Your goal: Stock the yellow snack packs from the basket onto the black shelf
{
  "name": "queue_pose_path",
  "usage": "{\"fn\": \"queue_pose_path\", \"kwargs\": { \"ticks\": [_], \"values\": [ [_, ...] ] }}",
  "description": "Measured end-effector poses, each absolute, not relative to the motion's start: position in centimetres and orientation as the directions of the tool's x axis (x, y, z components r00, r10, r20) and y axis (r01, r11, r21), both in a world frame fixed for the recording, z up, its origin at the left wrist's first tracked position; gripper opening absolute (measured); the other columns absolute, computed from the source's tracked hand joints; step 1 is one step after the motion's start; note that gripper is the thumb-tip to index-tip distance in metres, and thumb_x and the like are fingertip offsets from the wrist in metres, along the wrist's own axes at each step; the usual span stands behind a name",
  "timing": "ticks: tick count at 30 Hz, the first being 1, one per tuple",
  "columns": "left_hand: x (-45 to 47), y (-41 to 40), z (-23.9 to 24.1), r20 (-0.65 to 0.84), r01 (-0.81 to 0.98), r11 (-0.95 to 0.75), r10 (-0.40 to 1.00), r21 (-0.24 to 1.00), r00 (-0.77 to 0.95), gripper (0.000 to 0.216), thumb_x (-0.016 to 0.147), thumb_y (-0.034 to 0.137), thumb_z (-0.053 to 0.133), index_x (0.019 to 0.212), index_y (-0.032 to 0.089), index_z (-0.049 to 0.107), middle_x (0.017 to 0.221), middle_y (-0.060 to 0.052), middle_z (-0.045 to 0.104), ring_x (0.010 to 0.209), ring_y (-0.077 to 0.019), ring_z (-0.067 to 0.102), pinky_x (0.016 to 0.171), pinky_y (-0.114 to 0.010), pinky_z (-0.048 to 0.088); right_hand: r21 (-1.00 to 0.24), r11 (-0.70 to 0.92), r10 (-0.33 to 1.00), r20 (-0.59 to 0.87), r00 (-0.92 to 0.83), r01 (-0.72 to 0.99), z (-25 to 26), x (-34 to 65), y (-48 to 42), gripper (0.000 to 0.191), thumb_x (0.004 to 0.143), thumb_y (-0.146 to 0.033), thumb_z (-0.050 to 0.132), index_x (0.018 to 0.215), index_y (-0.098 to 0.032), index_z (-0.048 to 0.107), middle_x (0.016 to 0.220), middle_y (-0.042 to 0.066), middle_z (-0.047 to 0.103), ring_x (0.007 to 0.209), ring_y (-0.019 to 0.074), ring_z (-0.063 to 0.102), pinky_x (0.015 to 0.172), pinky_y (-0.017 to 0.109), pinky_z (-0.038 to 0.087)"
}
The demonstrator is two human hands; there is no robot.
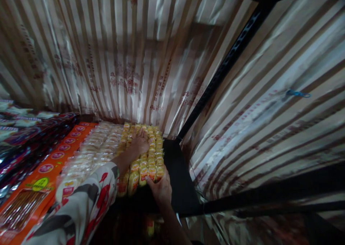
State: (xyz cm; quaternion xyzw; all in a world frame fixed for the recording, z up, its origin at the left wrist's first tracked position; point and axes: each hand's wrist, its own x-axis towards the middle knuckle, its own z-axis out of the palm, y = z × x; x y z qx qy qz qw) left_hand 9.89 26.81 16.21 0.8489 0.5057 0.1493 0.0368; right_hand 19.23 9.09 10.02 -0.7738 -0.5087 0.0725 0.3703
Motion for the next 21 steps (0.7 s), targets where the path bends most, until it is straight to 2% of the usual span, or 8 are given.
{"fn": "queue_pose_path", "kwargs": {
  "ticks": [4, 9, 11, 16, 21],
  "values": [
    [10.2, 27.0, 15.7, 0.253, 0.849, -0.477, 0.871, 0.229, 0.421, 0.052, 0.091, 0.04, 0.032, 0.128, 0.006, 0.048, 0.137, -0.017, 0.045, 0.137, -0.0291, 0.024, 0.113, -0.052, 0.007, -0.641, -0.213, 0.847, 0.255, 0.466, 0.737, 9.8, 19.3, 9.1, 0.082, 0.066, -0.054, 0.066, 0.131, -0.012, 0.039, 0.126, 0.017, 0.053, 0.116, 0.0313, 0.051, 0.091, 0.04, 0.046],
    [10.6, 28.0, 15.8, 0.23, 0.839, -0.5, 0.861, 0.217, 0.454, 0.048, 0.091, 0.036, 0.033, 0.123, 0.005, 0.052, 0.129, -0.016, 0.054, 0.131, -0.0291, 0.034, 0.112, -0.051, 0.009, -0.645, -0.204, 0.853, 0.252, 0.457, 0.737, 9.6, 19.5, 9.1, 0.083, 0.067, -0.055, 0.065, 0.132, -0.012, 0.036, 0.128, 0.018, 0.051, 0.117, 0.0311, 0.05, 0.093, 0.04, 0.045],
    [10.5, 28.7, 16.0, 0.241, 0.833, -0.513, 0.852, 0.206, 0.464, 0.048, 0.091, 0.036, 0.032, 0.121, 0.005, 0.055, 0.128, -0.017, 0.055, 0.13, -0.03, 0.034, 0.112, -0.052, 0.009, -0.647, -0.205, 0.852, 0.252, 0.46, 0.734, 9.5, 19.5, 9.1, 0.084, 0.067, -0.055, 0.066, 0.132, -0.012, 0.036, 0.128, 0.018, 0.052, 0.116, 0.0312, 0.051, 0.093, 0.04, 0.045],
    [10.3, 31.1, 16.3, 0.261, 0.832, -0.519, 0.846, 0.196, 0.465, 0.044, 0.093, 0.032, 0.029, 0.127, 0.011, 0.05, 0.137, -0.014, 0.047, 0.134, -0.0274, 0.03, 0.111, -0.054, 0.007, -0.64, -0.204, 0.843, 0.27, 0.466, 0.74, 9.2, 19.5, 9.2, 0.081, 0.066, -0.053, 0.067, 0.13, -0.011, 0.04, 0.125, 0.018, 0.054, 0.116, 0.0308, 0.051, 0.094, 0.04, 0.045],
    [11.0, 32.2, 15.3, 0.231, 0.825, -0.537, 0.837, 0.176, 0.496, 0.044, 0.094, 0.031, 0.026, 0.113, 0.01, 0.06, 0.122, -0.013, 0.06, 0.128, -0.0267, 0.039, 0.111, -0.052, 0.012, -0.628, -0.188, 0.843, 0.292, 0.453, 0.755, 8.9, 19.7, 9.2, 0.078, 0.066, -0.054, 0.067, 0.128, -0.012, 0.042, 0.124, 0.017, 0.055, 0.117, 0.0305, 0.051, 0.096, 0.04, 0.044]
  ]
}}
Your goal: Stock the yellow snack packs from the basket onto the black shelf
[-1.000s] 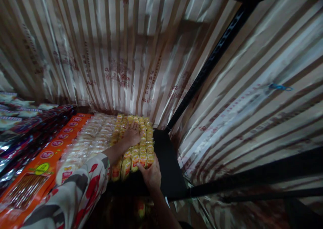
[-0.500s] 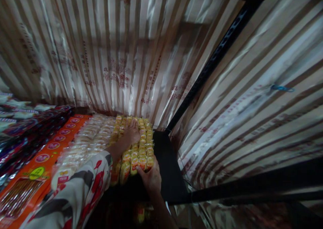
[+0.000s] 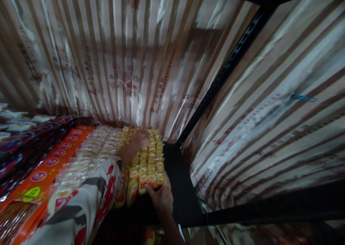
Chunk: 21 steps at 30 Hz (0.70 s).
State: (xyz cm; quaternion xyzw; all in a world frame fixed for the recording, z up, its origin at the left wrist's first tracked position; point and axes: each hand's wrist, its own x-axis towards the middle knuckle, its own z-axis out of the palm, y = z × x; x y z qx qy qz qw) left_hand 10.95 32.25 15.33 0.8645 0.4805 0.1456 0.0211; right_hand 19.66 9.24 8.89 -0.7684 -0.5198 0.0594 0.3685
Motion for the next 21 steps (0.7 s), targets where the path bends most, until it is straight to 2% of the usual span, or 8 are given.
{"fn": "queue_pose_path", "kwargs": {
  "ticks": [4, 7, 10, 14, 21],
  "values": [
    [10.7, 32.2, 15.3, 0.259, 0.829, -0.535, 0.834, 0.161, 0.488, 0.044, 0.093, 0.032, 0.03, 0.121, 0.009, 0.054, 0.13, -0.014, 0.054, 0.13, -0.0267, 0.037, 0.111, -0.049, 0.015, -0.624, -0.192, 0.845, 0.287, 0.451, 0.757, 8.8, 19.7, 9.3, 0.078, 0.067, -0.055, 0.066, 0.127, -0.011, 0.042, 0.125, 0.018, 0.054, 0.118, 0.0314, 0.05, 0.096, 0.041, 0.044],
    [9.6, 32.5, 15.9, 0.296, 0.844, -0.515, 0.838, 0.148, 0.459, 0.047, 0.092, 0.036, 0.033, 0.124, 0.008, 0.052, 0.133, -0.017, 0.049, 0.13, -0.0292, 0.036, 0.111, -0.053, 0.016, -0.632, -0.2, 0.848, 0.271, 0.455, 0.749, 9.0, 19.7, 9.4, 0.078, 0.067, -0.055, 0.065, 0.128, -0.011, 0.041, 0.123, 0.018, 0.055, 0.115, 0.0319, 0.051, 0.095, 0.042, 0.045],
    [8.6, 33.0, 15.9, 0.3, 0.862, -0.485, 0.852, 0.148, 0.428, 0.042, 0.092, 0.033, 0.033, 0.115, 0.01, 0.059, 0.125, -0.017, 0.056, 0.124, -0.0297, 0.044, 0.107, -0.056, 0.021, -0.64, -0.196, 0.848, 0.27, 0.456, 0.743, 9.1, 19.7, 9.3, 0.08, 0.068, -0.055, 0.065, 0.13, -0.013, 0.039, 0.123, 0.017, 0.054, 0.115, 0.0323, 0.051, 0.094, 0.043, 0.045],
    [8.7, 33.3, 15.0, 0.29, 0.856, -0.495, 0.849, 0.149, 0.441, 0.035, 0.092, 0.029, 0.036, 0.107, 0.014, 0.063, 0.118, -0.012, 0.062, 0.117, -0.0252, 0.05, 0.107, -0.052, 0.024, -0.64, -0.198, 0.844, 0.273, 0.461, 0.742, 9.0, 19.8, 9.3, 0.081, 0.067, -0.055, 0.065, 0.131, -0.014, 0.038, 0.125, 0.017, 0.053, 0.115, 0.0329, 0.051, 0.094, 0.044, 0.045],
    [8.9, 32.8, 14.1, 0.297, 0.862, -0.483, 0.854, 0.153, 0.426, 0.043, 0.092, 0.034, 0.034, 0.122, 0.01, 0.053, 0.132, -0.017, 0.05, 0.127, -0.0277, 0.04, 0.107, -0.052, 0.023, -0.63, -0.186, 0.839, 0.298, 0.456, 0.754, 8.5, 19.8, 9.4, 0.082, 0.067, -0.058, 0.065, 0.131, -0.014, 0.04, 0.124, 0.017, 0.055, 0.115, 0.0325, 0.052, 0.093, 0.042, 0.046]
  ]
}}
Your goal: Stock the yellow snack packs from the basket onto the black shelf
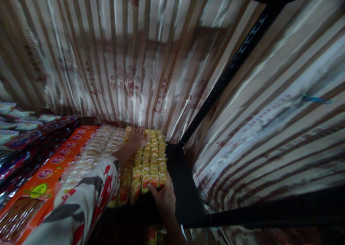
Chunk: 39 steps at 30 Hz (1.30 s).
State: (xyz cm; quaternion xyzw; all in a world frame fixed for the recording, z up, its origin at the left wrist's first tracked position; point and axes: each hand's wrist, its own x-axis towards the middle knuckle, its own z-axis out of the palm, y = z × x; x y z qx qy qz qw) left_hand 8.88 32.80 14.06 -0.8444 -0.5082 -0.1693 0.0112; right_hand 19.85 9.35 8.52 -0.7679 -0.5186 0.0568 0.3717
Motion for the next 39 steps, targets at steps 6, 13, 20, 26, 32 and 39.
{"fn": "queue_pose_path", "kwargs": {
  "ticks": [6, 13, 20, 26, 32, 39],
  "values": [
    [8.7, 32.8, 15.4, 0.284, 0.849, -0.503, 0.848, 0.162, 0.448, 0.036, 0.091, 0.03, 0.035, 0.108, 0.013, 0.063, 0.121, -0.014, 0.059, 0.118, -0.0263, 0.049, 0.104, -0.049, 0.03, -0.632, -0.196, 0.845, 0.278, 0.456, 0.75, 9.0, 19.6, 9.3, 0.082, 0.067, -0.056, 0.065, 0.132, -0.014, 0.037, 0.127, 0.017, 0.052, 0.116, 0.0319, 0.05, 0.095, 0.043, 0.044],
    [6.6, 28.9, 18.9, 0.296, 0.862, -0.421, 0.893, 0.281, 0.339, 0.045, 0.092, 0.03, 0.032, 0.128, 0.008, 0.046, 0.141, -0.017, 0.039, 0.135, -0.0272, 0.03, 0.106, -0.047, 0.031, -0.638, -0.221, 0.843, 0.256, 0.474, 0.738, 9.4, 19.5, 9.4, 0.081, 0.066, -0.053, 0.067, 0.131, -0.013, 0.038, 0.128, 0.017, 0.051, 0.118, 0.0323, 0.049, 0.095, 0.042, 0.043],
    [3.9, 10.9, 16.0, 0.577, 0.766, -0.614, 0.701, 0.192, 0.418, 0.05, 0.086, 0.018, 0.039, 0.135, 0.009, 0.038, 0.149, -0.016, 0.025, 0.14, -0.0285, 0.014, 0.11, -0.05, 0.026, -0.628, -0.192, 0.846, 0.284, 0.452, 0.754, 9.8, 19.2, 9.3, 0.079, 0.069, -0.056, 0.062, 0.13, -0.012, 0.038, 0.125, 0.017, 0.053, 0.115, 0.0307, 0.052, 0.093, 0.04, 0.044],
    [1.9, 2.5, 9.6, 0.538, 0.78, -0.608, 0.712, 0.15, 0.451, 0.06, 0.081, 0.003, 0.033, 0.141, 0.005, 0.026, 0.145, -0.02, 0.032, 0.139, -0.0282, 0.019, 0.103, -0.042, 0.039, -0.637, -0.238, 0.852, 0.226, 0.473, 0.733, 10.5, 19.0, 9.4, 0.08, 0.069, -0.058, 0.058, 0.131, -0.011, 0.037, 0.126, 0.017, 0.053, 0.116, 0.0313, 0.051, 0.093, 0.039, 0.043],
    [2.5, 3.7, 7.7, 0.529, 0.817, -0.561, 0.738, 0.136, 0.419, 0.068, 0.081, 0.003, 0.031, 0.145, 0.003, 0.007, 0.138, -0.021, 0.042, 0.132, -0.0267, 0.034, 0.1, -0.041, 0.042, -0.646, -0.227, 0.855, 0.227, 0.467, 0.729, 10.8, 18.9, 9.2, 0.077, 0.071, -0.056, 0.057, 0.132, -0.013, 0.037, 0.127, 0.016, 0.053, 0.115, 0.0304, 0.052, 0.091, 0.039, 0.044],
    [3.5, 3.6, 8.8, 0.505, 0.866, -0.48, 0.786, 0.137, 0.356, 0.069, 0.081, 0.005, 0.031, 0.146, 0.007, 0.006, 0.14, -0.019, 0.041, 0.129, -0.0257, 0.04, 0.099, -0.041, 0.043, -0.662, -0.22, 0.859, 0.216, 0.464, 0.716, 11.0, 18.9, 9.2, 0.078, 0.071, -0.056, 0.056, 0.131, -0.011, 0.038, 0.123, 0.017, 0.054, 0.115, 0.0306, 0.051, 0.092, 0.04, 0.044]
  ]
}}
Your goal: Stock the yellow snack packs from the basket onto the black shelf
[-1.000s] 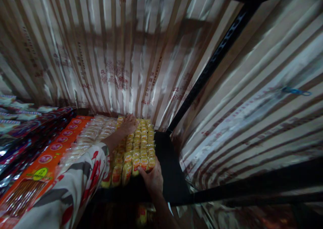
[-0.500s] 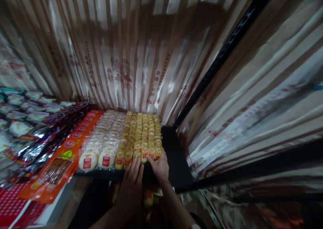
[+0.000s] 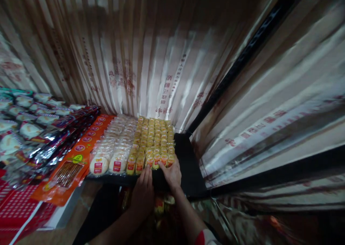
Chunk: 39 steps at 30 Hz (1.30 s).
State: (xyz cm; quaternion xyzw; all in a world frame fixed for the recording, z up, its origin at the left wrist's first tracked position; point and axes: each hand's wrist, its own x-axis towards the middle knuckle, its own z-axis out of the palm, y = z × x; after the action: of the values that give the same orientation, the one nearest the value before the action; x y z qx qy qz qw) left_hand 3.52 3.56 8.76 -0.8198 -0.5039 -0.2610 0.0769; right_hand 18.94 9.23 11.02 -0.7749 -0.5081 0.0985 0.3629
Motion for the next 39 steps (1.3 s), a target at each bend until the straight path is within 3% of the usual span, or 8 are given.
{"fn": "queue_pose_path", "kwargs": {
  "ticks": [10, 20, 25, 29, 34, 39],
  "values": [
    [4.0, 4.7, 8.3, 0.541, 0.828, -0.531, 0.756, 0.18, 0.368, 0.068, 0.084, 0.005, 0.029, 0.145, 0.004, -0.002, 0.141, -0.024, 0.036, 0.132, -0.0288, 0.035, 0.098, -0.044, 0.045, -0.665, -0.233, 0.855, 0.207, 0.475, 0.71, 10.8, 18.7, 9.3, 0.08, 0.069, -0.058, 0.058, 0.131, -0.011, 0.038, 0.126, 0.017, 0.052, 0.116, 0.0309, 0.051, 0.092, 0.04, 0.044],
    [3.9, 5.1, 9.0, 0.499, 0.799, -0.555, 0.773, 0.233, 0.391, 0.063, 0.083, 0.008, 0.033, 0.142, -0.002, 0.014, 0.141, -0.026, 0.035, 0.135, -0.0321, 0.026, 0.098, -0.048, 0.045, -0.653, -0.232, 0.854, 0.218, 0.473, 0.721, 10.6, 18.9, 9.3, 0.085, 0.067, -0.061, 0.059, 0.132, -0.012, 0.038, 0.126, 0.016, 0.053, 0.115, 0.0308, 0.051, 0.091, 0.04, 0.043],
    [4.0, 4.7, 8.6, 0.5, 0.779, -0.563, 0.776, 0.275, 0.384, 0.064, 0.084, 0.01, 0.032, 0.144, 0.001, 0.01, 0.145, -0.025, 0.028, 0.137, -0.0313, 0.022, 0.1, -0.05, 0.043, -0.655, -0.235, 0.855, 0.213, 0.474, 0.718, 10.5, 18.9, 9.4, 0.089, 0.065, -0.063, 0.059, 0.133, -0.011, 0.036, 0.126, 0.017, 0.053, 0.115, 0.0312, 0.051, 0.09, 0.039, 0.044],
    [3.5, 3.2, 8.8, 0.524, 0.786, -0.554, 0.771, 0.273, 0.361, 0.062, 0.085, 0.009, 0.032, 0.144, 0.005, 0.013, 0.144, -0.022, 0.032, 0.137, -0.0293, 0.024, 0.101, -0.047, 0.043, -0.659, -0.252, 0.854, 0.194, 0.484, 0.709, 10.4, 18.9, 9.4, 0.089, 0.066, -0.064, 0.058, 0.134, -0.012, 0.035, 0.123, 0.016, 0.054, 0.113, 0.0307, 0.052, 0.089, 0.039, 0.044],
    [2.4, 2.4, 8.3, 0.517, 0.842, -0.413, 0.833, 0.348, 0.195, 0.061, 0.087, 0.009, 0.031, 0.145, 0.006, 0.01, 0.143, -0.022, 0.033, 0.137, -0.0283, 0.025, 0.102, -0.049, 0.041, -0.652, -0.267, 0.858, 0.175, 0.483, 0.71, 10.5, 18.9, 9.4, 0.091, 0.065, -0.065, 0.058, 0.135, -0.012, 0.034, 0.125, 0.017, 0.053, 0.114, 0.0319, 0.051, 0.089, 0.04, 0.044],
    [2.1, 3.9, 7.6, 0.562, 0.82, -0.464, 0.797, 0.335, 0.222, 0.062, 0.089, 0.01, 0.03, 0.145, 0.009, 0.003, 0.142, -0.022, 0.036, 0.136, -0.0282, 0.027, 0.101, -0.05, 0.042, -0.64, -0.247, 0.86, 0.201, 0.469, 0.728, 10.5, 18.9, 9.4, 0.088, 0.066, -0.065, 0.057, 0.133, -0.012, 0.037, 0.123, 0.016, 0.054, 0.112, 0.0315, 0.052, 0.087, 0.04, 0.044]
  ]
}}
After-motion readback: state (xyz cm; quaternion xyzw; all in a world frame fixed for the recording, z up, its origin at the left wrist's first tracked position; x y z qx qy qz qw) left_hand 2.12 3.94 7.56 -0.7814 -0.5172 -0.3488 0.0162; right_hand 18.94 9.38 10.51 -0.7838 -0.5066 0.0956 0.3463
